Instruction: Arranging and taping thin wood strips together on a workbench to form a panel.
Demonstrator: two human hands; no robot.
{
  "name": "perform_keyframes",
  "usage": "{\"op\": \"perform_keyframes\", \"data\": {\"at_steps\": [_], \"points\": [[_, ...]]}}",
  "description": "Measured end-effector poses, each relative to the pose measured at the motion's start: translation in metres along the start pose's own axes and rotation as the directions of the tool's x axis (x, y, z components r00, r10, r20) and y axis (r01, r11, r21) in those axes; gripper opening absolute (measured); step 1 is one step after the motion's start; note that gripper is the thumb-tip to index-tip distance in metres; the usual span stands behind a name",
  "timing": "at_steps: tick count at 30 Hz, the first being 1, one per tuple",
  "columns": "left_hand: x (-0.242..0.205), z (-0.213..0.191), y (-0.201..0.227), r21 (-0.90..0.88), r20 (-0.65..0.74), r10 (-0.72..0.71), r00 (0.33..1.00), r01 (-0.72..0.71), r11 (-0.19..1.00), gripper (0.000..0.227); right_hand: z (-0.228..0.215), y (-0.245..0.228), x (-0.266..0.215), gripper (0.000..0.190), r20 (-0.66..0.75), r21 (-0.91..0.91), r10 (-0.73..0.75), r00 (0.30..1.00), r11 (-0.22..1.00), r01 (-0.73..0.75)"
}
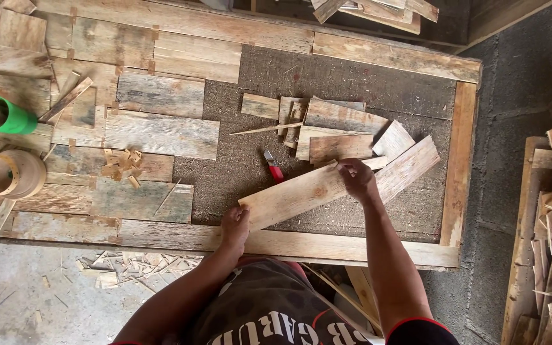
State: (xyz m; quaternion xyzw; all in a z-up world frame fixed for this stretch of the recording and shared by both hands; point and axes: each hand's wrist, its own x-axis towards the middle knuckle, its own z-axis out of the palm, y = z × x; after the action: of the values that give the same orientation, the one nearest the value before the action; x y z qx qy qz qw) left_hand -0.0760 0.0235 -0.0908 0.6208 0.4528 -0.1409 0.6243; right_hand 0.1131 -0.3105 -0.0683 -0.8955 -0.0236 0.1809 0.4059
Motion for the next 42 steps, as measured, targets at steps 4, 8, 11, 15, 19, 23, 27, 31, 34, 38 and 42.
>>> {"op": "perform_keyframes", "data": {"at_steps": [4,8,11,15,19,23,27,31,34,38,42], "points": [[0.005,-0.004,-0.002,0.007,0.010,-0.025,1.000,0.024,1.000,0.035,0.009,-0.039,-0.007,0.035,-0.037,-0.032,0.242,0.970,0.970,-0.243],[0.006,-0.009,0.004,0.022,0.057,-0.152,0.987,0.151,0.988,0.039,0.014,-0.027,-0.005,0.035,-0.032,0.093,0.279,0.960,0.957,-0.275],[0.015,-0.012,-0.008,0.070,0.068,-0.141,0.988,0.136,0.988,0.039,0.014,-0.019,-0.004,0.036,0.035,0.250,0.241,0.970,0.937,-0.242],[0.015,-0.016,-0.008,0.120,0.089,-0.178,0.980,0.166,0.979,0.036,0.007,-0.039,-0.005,0.039,0.061,0.163,0.299,0.952,0.938,-0.305],[0.012,-0.018,-0.008,0.084,0.101,-0.154,0.983,0.145,0.986,0.034,0.008,-0.043,0.002,0.041,0.037,0.150,0.473,0.880,0.868,-0.473],[0.001,-0.017,0.005,0.092,0.097,-0.155,0.983,0.146,0.985,0.036,0.010,-0.038,0.003,0.038,0.033,0.108,0.432,0.901,0.895,-0.433],[-0.011,-0.016,0.035,-0.004,0.050,-0.068,0.996,0.068,0.998,0.036,0.000,-0.072,-0.002,0.030,0.016,0.166,0.519,0.855,0.841,-0.514],[0.005,-0.013,0.068,-0.094,-0.026,-0.088,0.996,0.085,0.992,0.035,0.000,-0.042,0.012,0.022,-0.039,0.367,0.449,0.893,0.837,-0.405],[0.018,-0.009,0.110,-0.267,-0.028,0.028,0.999,-0.035,0.963,0.026,-0.004,-0.045,0.026,0.018,-0.093,0.514,0.333,0.938,0.823,-0.241],[0.054,-0.001,0.139,-0.449,-0.034,0.116,0.993,-0.119,0.886,0.021,-0.014,-0.070,0.046,0.016,-0.128,0.517,0.285,0.950,0.837,-0.181],[0.055,0.008,0.196,-0.393,-0.066,0.134,0.989,-0.150,0.907,0.016,-0.016,-0.069,0.083,0.016,-0.240,0.528,0.239,0.941,0.845,-0.080]]}}
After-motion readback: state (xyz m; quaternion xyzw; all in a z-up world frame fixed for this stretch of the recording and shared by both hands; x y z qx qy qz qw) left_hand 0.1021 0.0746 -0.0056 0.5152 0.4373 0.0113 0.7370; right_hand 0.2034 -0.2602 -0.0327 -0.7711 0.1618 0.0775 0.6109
